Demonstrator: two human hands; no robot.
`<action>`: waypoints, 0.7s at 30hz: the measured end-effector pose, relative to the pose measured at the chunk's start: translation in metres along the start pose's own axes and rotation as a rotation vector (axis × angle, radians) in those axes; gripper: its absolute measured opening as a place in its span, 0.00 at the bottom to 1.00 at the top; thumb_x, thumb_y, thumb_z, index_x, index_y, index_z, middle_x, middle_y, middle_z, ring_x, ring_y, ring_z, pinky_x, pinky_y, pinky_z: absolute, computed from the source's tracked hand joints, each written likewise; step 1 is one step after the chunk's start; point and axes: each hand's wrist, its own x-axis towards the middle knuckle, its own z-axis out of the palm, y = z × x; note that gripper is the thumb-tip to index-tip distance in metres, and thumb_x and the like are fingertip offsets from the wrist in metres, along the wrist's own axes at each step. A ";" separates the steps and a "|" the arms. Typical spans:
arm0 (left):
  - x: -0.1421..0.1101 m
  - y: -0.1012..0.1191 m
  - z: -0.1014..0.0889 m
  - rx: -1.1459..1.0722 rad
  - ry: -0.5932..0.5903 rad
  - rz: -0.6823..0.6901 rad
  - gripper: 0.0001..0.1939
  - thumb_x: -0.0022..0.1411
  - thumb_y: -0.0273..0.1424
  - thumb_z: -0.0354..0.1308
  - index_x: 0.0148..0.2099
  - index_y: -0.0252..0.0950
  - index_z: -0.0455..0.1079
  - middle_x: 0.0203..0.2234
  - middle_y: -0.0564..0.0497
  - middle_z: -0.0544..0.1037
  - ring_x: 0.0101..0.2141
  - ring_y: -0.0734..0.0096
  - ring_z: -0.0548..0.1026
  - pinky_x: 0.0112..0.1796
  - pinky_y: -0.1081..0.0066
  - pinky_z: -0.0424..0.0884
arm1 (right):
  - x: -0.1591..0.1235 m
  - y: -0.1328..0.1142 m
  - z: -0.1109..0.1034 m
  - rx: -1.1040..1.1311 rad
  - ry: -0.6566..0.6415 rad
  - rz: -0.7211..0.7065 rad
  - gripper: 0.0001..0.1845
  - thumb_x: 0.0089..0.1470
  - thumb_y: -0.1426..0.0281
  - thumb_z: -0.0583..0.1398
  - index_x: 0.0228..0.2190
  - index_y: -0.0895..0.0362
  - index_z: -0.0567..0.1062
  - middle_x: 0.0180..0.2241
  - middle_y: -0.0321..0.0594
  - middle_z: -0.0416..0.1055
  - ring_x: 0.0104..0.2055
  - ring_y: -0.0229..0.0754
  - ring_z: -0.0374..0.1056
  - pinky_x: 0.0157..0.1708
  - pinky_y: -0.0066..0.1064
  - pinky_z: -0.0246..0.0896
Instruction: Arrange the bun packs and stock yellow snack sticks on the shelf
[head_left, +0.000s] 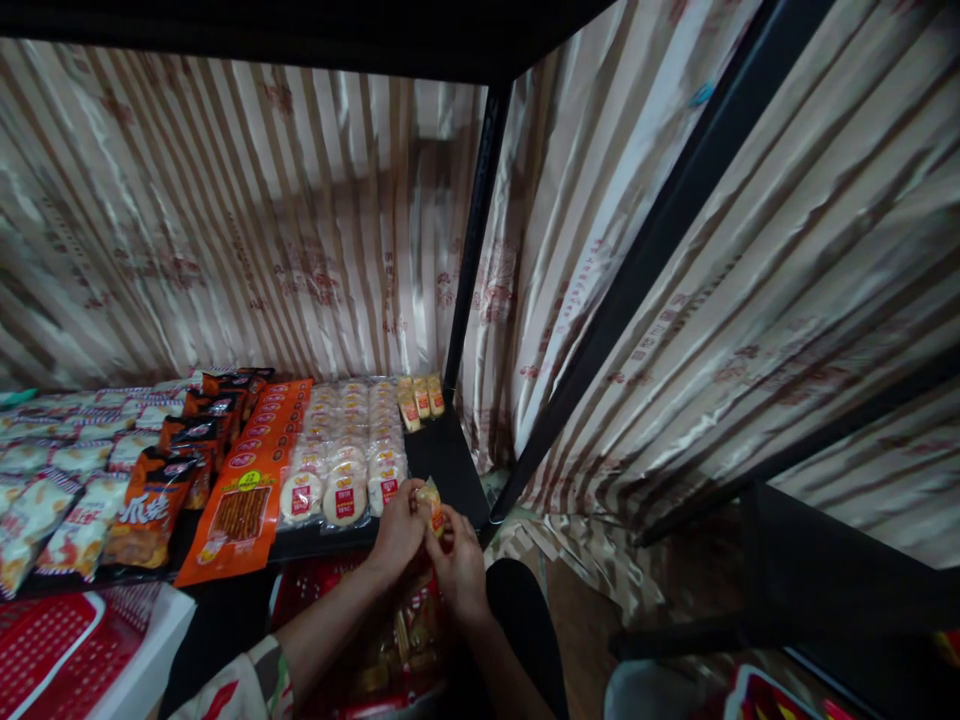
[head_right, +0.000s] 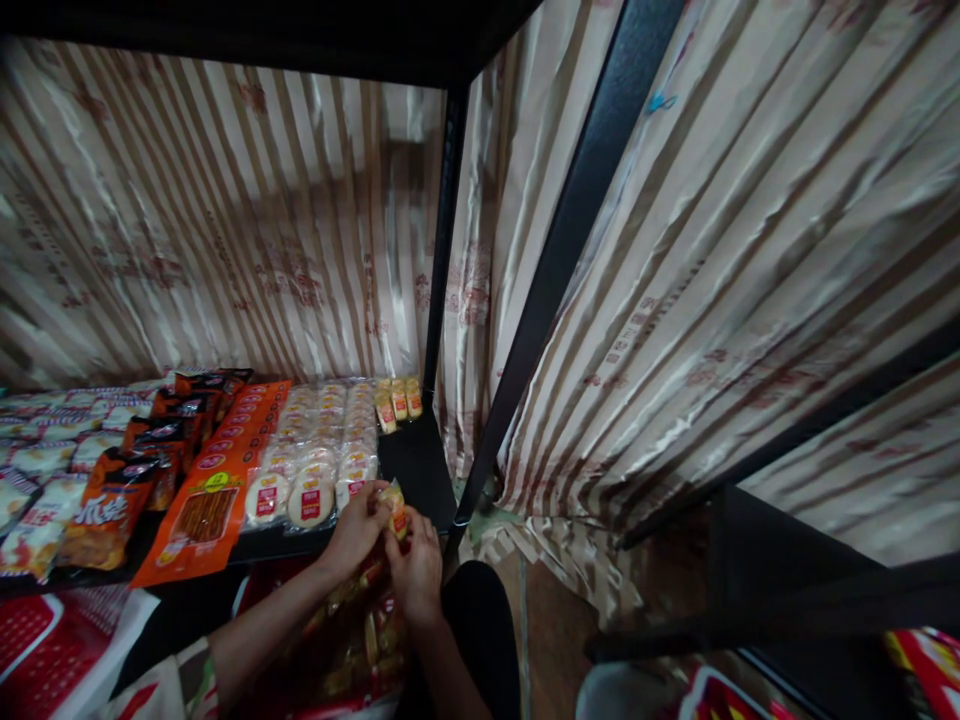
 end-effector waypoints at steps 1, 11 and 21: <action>0.004 0.002 0.001 0.009 0.001 0.009 0.13 0.55 0.25 0.47 0.44 0.34 0.63 0.36 0.48 0.75 0.36 0.71 0.73 0.42 0.71 0.67 | 0.006 0.000 0.002 0.005 0.009 0.014 0.17 0.50 0.65 0.55 0.42 0.58 0.71 0.38 0.45 0.71 0.38 0.45 0.68 0.39 0.36 0.67; 0.044 0.007 0.019 0.166 0.055 -0.002 0.19 0.57 0.23 0.44 0.51 0.30 0.62 0.47 0.40 0.71 0.49 0.68 0.68 0.50 0.70 0.62 | 0.054 0.017 0.026 0.006 0.140 0.026 0.18 0.47 0.68 0.54 0.41 0.58 0.72 0.36 0.46 0.71 0.36 0.45 0.68 0.35 0.34 0.66; 0.069 0.007 0.028 0.245 0.123 0.037 0.22 0.55 0.23 0.46 0.53 0.27 0.61 0.48 0.38 0.69 0.50 0.63 0.67 0.52 0.67 0.61 | 0.081 0.023 0.033 -0.110 0.121 -0.015 0.20 0.50 0.70 0.50 0.43 0.62 0.70 0.36 0.49 0.70 0.39 0.47 0.66 0.38 0.37 0.63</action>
